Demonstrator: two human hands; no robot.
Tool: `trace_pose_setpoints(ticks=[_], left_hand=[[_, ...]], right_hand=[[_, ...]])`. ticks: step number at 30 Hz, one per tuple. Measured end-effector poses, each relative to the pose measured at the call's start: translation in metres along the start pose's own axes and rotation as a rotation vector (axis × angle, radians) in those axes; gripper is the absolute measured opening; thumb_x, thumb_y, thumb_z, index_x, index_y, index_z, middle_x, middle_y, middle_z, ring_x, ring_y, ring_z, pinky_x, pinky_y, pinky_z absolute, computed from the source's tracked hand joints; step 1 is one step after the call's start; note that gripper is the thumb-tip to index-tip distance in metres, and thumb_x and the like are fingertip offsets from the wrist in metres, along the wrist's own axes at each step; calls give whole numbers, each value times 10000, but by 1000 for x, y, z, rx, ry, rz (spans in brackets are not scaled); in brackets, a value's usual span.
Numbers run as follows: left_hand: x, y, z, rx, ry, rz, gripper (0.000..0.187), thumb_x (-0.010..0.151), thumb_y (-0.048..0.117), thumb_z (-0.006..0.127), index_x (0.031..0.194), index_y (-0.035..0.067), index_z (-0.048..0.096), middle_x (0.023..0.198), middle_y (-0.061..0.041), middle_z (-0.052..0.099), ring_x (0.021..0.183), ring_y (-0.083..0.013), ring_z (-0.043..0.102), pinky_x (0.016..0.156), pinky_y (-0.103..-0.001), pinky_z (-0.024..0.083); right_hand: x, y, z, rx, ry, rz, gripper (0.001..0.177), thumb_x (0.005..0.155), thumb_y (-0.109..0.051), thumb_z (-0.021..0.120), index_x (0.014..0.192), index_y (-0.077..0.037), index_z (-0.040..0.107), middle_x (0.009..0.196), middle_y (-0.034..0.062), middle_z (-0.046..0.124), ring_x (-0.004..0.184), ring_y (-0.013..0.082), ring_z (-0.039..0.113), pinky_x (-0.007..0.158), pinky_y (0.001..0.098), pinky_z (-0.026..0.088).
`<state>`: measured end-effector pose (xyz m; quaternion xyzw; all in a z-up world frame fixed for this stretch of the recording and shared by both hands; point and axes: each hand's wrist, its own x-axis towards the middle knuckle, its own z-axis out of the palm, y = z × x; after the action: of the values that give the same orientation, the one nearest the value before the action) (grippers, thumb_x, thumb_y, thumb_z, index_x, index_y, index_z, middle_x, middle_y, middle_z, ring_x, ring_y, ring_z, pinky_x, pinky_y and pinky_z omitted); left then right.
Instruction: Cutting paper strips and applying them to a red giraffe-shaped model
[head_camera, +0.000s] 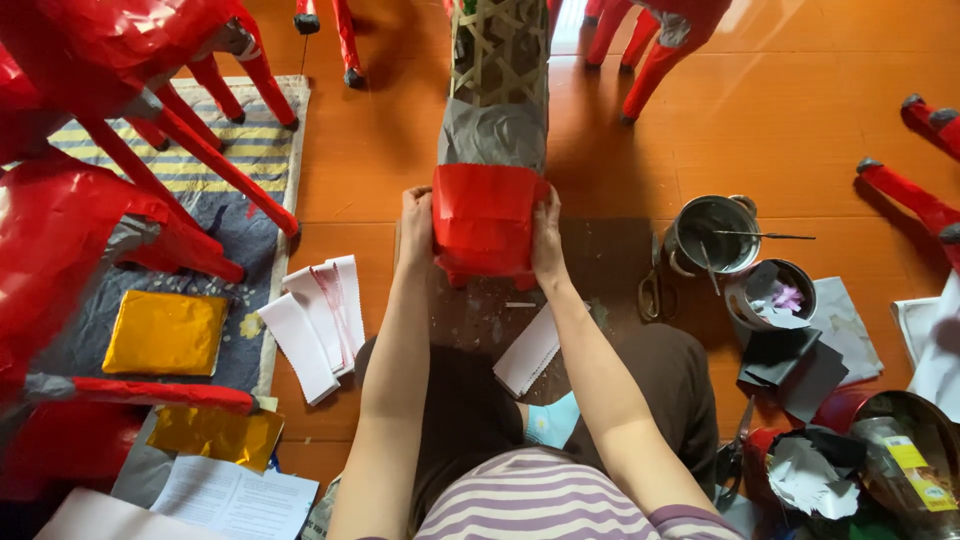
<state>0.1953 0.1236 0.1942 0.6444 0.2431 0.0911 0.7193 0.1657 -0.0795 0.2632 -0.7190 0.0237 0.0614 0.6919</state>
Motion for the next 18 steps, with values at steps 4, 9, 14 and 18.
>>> trace_pose_setpoints(ticks=[4,9,14,18], left_hand=[[9,-16,-3,-9,26,211,352,902,142,551,1220,-3,509,1134,-246,567,1021,-327,576,837,-459,470],[-34,20,-7,-37,-32,502,361,1070,163,330,1396,106,473,1407,-211,434,1402,-383,306,1155,-548,198],[-115,78,15,-29,-280,506,492,1072,263,253,1501,33,326,1563,-225,282,1465,-339,185,1208,-511,102],[-62,28,1,-38,-347,509,498,1073,239,254,1519,23,289,1575,-226,246,1470,-339,167,1211,-501,60]], right_hand=[[-7,4,-5,26,48,-74,581,1057,-527,264,1540,-230,139,1535,321,243,1390,559,220,1118,690,168],[-1,20,-15,168,34,-230,546,1069,-441,234,1567,-311,53,1611,240,53,1455,470,117,1159,620,134],[9,30,-10,38,-105,-365,499,1086,-294,210,1580,-250,154,1636,102,92,1495,314,58,1201,514,45],[-10,3,-16,50,-136,-368,500,1083,-225,227,1576,-171,168,1628,156,97,1491,346,67,1199,511,20]])
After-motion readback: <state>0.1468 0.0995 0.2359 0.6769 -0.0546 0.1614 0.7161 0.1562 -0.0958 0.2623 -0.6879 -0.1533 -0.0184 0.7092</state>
